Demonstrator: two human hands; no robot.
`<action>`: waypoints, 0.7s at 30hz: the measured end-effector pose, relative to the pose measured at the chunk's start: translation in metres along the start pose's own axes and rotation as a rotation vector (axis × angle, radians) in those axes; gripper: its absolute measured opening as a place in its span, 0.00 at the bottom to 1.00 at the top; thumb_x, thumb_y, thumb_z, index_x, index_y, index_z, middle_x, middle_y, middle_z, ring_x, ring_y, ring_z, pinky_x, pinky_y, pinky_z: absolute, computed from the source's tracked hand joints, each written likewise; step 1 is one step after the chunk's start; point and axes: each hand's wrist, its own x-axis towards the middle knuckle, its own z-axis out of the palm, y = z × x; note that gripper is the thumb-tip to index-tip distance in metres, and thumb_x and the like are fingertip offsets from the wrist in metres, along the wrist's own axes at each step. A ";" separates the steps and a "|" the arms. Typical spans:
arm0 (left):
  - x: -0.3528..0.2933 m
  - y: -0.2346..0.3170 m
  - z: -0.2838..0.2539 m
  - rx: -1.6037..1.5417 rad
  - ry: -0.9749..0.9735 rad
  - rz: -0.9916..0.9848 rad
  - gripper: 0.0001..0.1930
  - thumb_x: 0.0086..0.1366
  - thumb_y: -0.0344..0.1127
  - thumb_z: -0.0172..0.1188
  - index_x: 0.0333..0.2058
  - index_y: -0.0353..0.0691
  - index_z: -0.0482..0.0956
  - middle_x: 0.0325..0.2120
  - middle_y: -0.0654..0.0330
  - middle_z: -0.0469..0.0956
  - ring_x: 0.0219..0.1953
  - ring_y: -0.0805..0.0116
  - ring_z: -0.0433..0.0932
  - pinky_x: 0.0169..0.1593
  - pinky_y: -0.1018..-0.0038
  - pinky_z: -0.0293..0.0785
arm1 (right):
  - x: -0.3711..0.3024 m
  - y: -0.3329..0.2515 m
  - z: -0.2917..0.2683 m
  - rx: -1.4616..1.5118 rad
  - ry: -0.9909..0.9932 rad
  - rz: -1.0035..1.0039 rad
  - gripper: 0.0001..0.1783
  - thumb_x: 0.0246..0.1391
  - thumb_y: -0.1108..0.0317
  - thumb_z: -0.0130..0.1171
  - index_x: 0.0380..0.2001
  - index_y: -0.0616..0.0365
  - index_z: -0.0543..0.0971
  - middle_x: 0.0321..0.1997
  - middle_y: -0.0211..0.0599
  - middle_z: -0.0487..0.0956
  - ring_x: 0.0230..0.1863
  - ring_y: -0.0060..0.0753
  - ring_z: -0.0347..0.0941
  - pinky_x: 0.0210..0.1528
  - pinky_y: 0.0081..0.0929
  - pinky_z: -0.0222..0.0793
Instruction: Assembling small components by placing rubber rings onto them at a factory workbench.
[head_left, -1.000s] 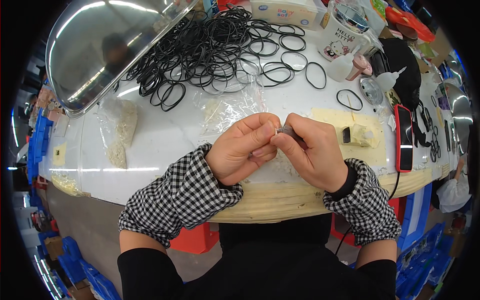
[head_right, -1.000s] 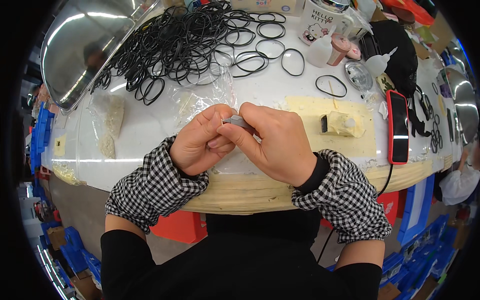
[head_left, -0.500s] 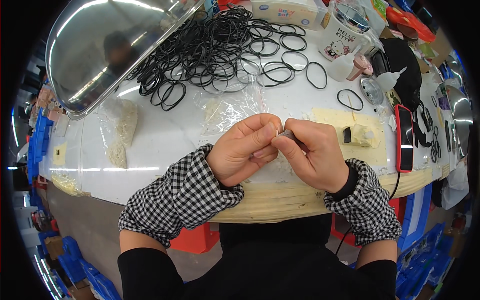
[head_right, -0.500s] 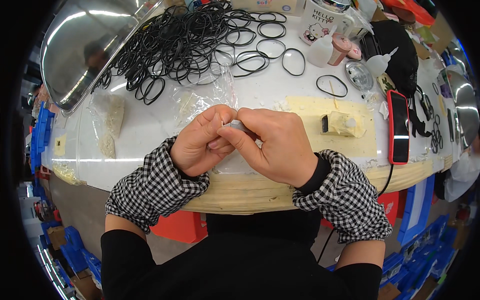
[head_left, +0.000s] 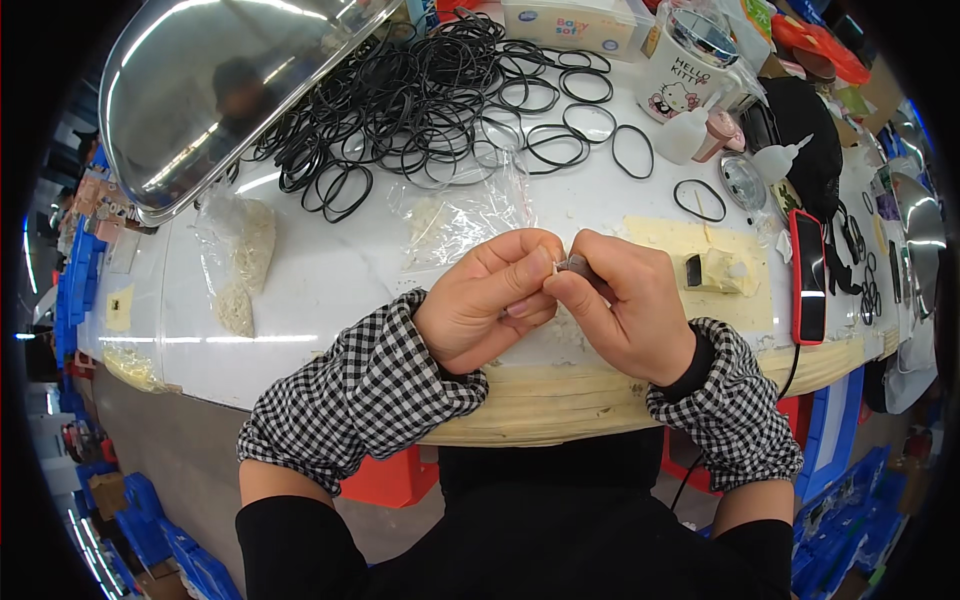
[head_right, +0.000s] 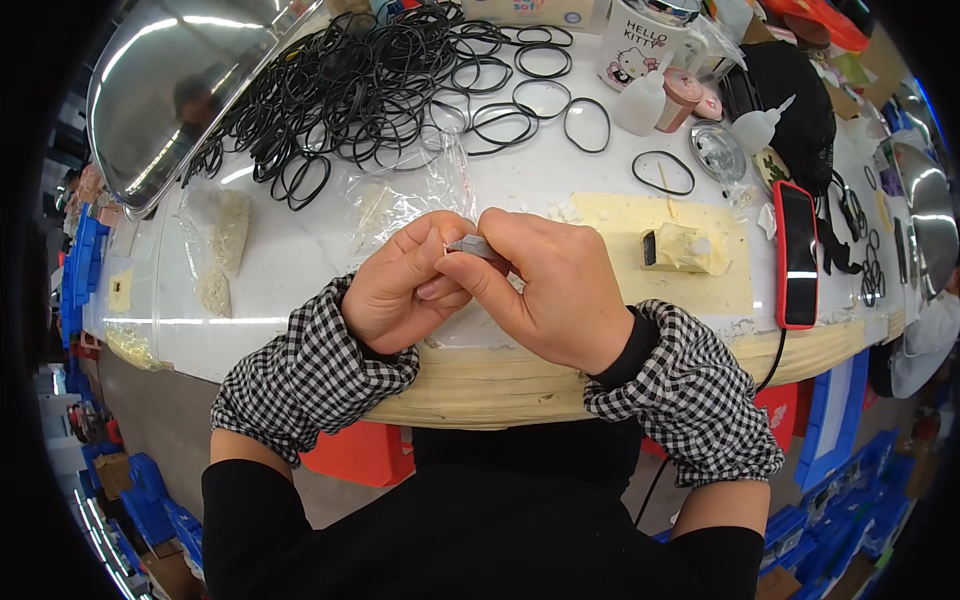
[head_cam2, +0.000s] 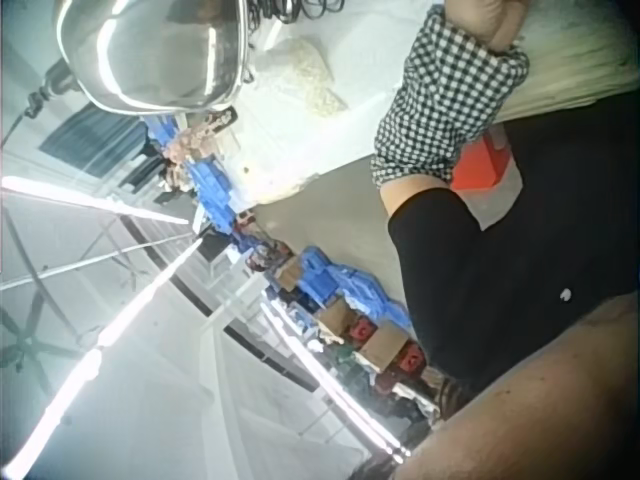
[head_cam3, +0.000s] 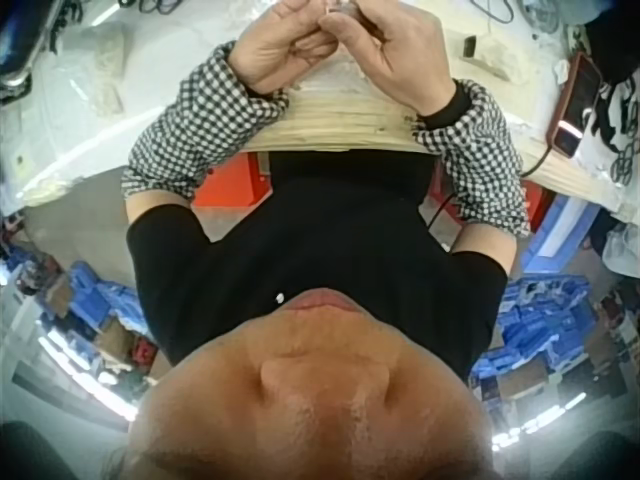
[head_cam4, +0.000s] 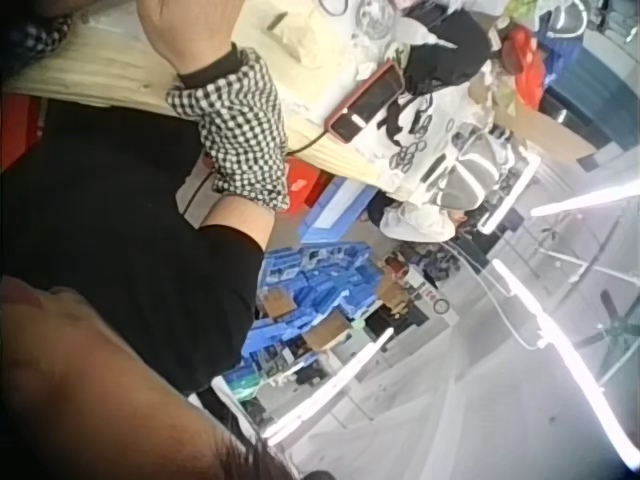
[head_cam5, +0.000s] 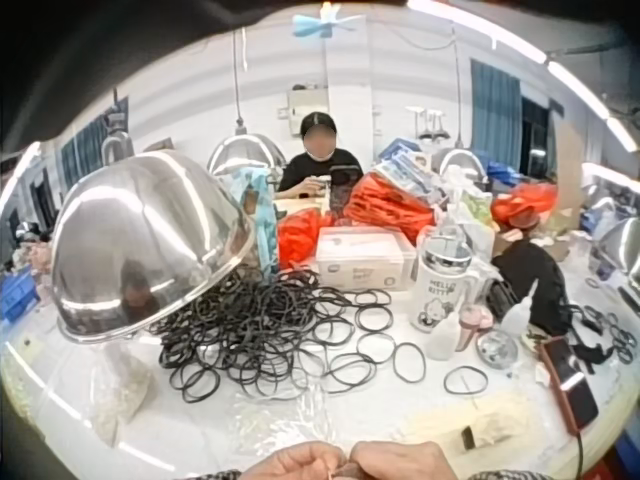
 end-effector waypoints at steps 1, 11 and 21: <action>0.000 0.000 -0.001 0.002 -0.004 0.002 0.09 0.69 0.37 0.48 0.39 0.37 0.71 0.27 0.69 0.68 0.23 0.84 0.59 0.31 0.85 0.60 | 0.000 0.000 0.000 0.000 -0.005 -0.005 0.16 0.53 0.60 0.59 0.20 0.59 0.70 0.14 0.36 0.68 0.14 0.34 0.65 0.17 0.26 0.59; 0.000 0.001 0.004 0.002 0.007 -0.011 0.09 0.68 0.37 0.48 0.38 0.37 0.71 0.26 0.70 0.66 0.23 0.84 0.59 0.31 0.85 0.59 | 0.001 0.000 -0.004 0.119 -0.059 0.000 0.15 0.54 0.61 0.57 0.21 0.62 0.74 0.14 0.38 0.69 0.13 0.33 0.65 0.17 0.26 0.58; 0.006 0.016 0.003 -0.074 0.232 0.038 0.10 0.66 0.39 0.46 0.29 0.40 0.66 0.28 0.64 0.67 0.21 0.80 0.58 0.27 0.83 0.56 | 0.005 0.014 -0.016 0.056 -0.009 0.127 0.19 0.53 0.63 0.59 0.16 0.62 0.65 0.10 0.33 0.57 0.13 0.25 0.50 0.16 0.23 0.49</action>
